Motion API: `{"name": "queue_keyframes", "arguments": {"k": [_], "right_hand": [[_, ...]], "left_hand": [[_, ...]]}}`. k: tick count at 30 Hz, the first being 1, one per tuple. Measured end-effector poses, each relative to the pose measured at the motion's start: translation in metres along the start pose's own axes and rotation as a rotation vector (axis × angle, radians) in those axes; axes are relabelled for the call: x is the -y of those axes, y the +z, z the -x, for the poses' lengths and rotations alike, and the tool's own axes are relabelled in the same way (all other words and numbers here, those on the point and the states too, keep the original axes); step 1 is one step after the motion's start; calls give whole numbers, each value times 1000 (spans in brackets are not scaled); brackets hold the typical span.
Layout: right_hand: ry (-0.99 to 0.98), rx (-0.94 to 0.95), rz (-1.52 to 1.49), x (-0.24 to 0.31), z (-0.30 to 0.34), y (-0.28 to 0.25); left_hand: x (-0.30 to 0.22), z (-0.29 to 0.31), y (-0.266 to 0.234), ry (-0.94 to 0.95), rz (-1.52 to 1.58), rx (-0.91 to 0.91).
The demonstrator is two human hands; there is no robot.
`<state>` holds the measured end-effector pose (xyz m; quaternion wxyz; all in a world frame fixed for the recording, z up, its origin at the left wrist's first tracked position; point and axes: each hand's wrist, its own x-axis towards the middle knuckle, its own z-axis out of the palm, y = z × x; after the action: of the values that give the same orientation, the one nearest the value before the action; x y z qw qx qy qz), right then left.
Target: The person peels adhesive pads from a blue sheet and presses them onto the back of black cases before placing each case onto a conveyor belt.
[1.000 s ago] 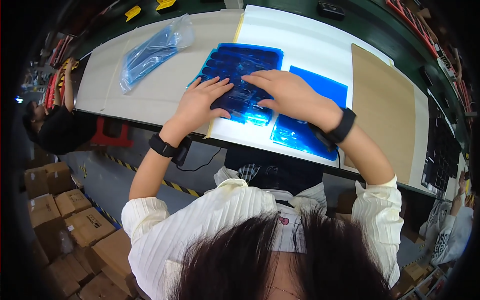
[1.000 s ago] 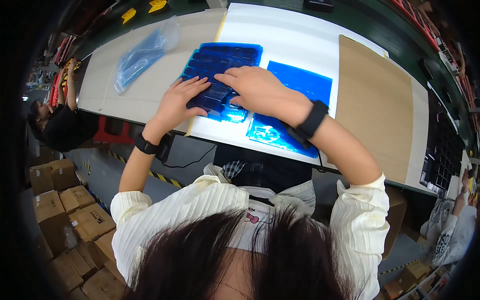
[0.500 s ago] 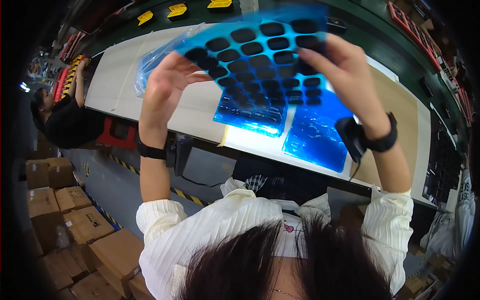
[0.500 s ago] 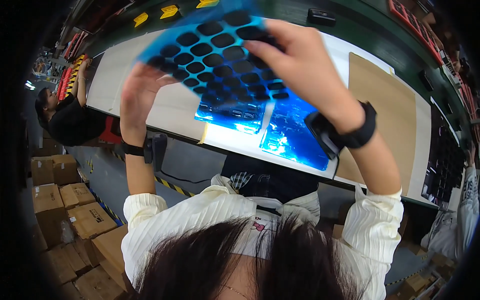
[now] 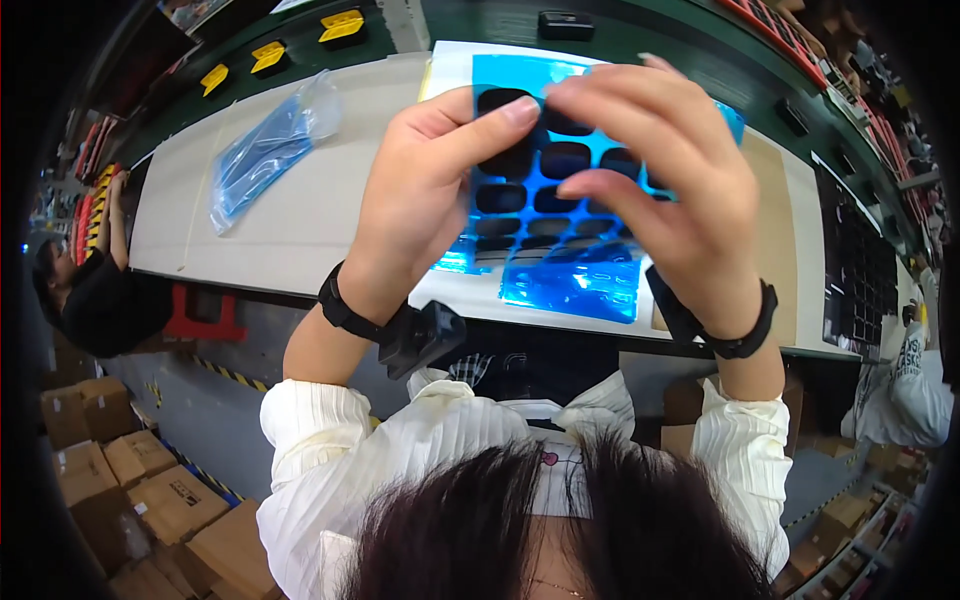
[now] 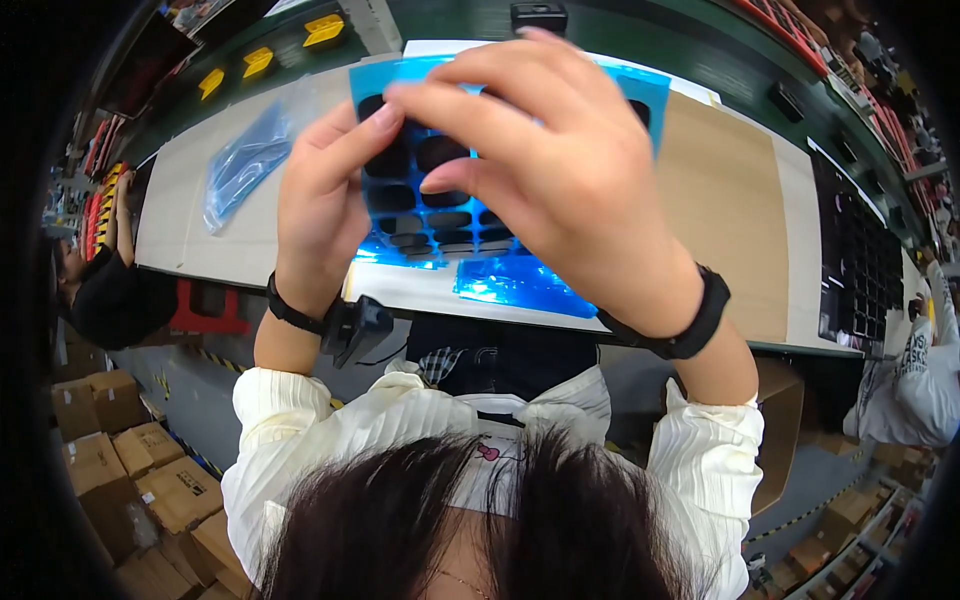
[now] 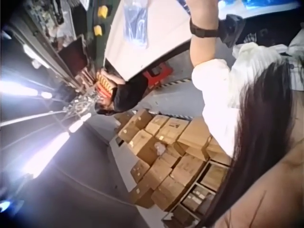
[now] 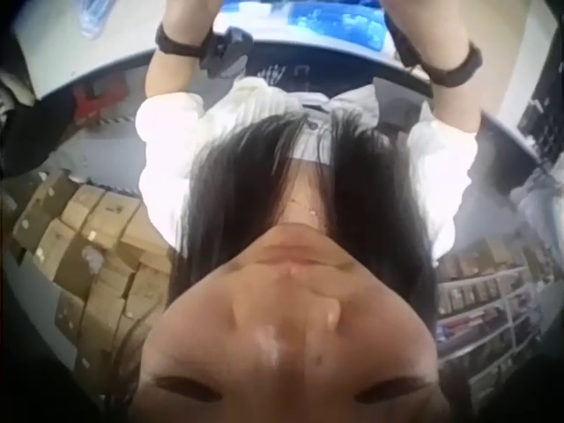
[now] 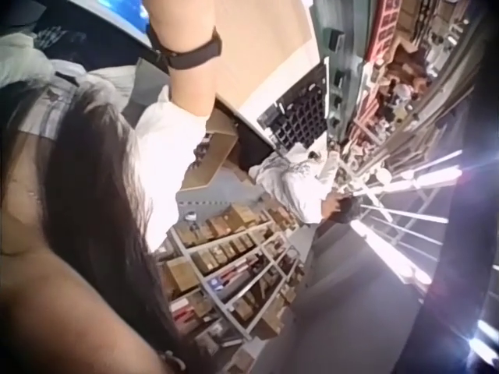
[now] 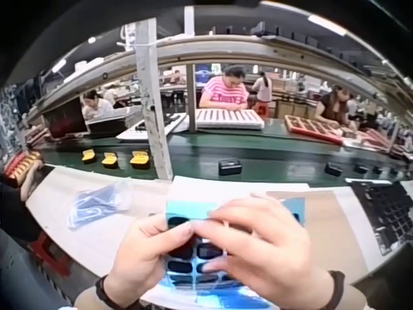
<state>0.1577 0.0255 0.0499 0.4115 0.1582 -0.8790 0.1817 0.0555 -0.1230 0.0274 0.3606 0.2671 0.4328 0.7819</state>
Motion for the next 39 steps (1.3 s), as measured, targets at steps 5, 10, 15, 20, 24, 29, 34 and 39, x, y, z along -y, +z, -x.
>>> {"name": "queue_keyframes", "arguments": {"k": [5, 10, 15, 20, 24, 29, 34, 39], "right_hand": [[-12, -28, -135, -8, 12, 3], [-90, 2, -284, -20, 18, -8], [89, -177, -582, -5, 19, -6], [127, 1, -211, -7, 21, 10], [-40, 117, -150, -13, 26, -1], [-66, -14, -196, -24, 19, -3], [162, 17, -251, -16, 19, 5], [18, 51, -243, -24, 24, 7]], "left_hand": [[6, -6, 10, -190, 155, 51], [15, -18, 4, -285, 100, 119], [27, -24, 4, -218, 82, 53], [21, -22, 17, -252, 149, 80], [29, -30, 2, -176, 279, 263], [38, -41, 5, -284, 229, 86], [43, -38, 12, -419, 424, -43], [44, -35, 4, -439, 566, 179]]}}
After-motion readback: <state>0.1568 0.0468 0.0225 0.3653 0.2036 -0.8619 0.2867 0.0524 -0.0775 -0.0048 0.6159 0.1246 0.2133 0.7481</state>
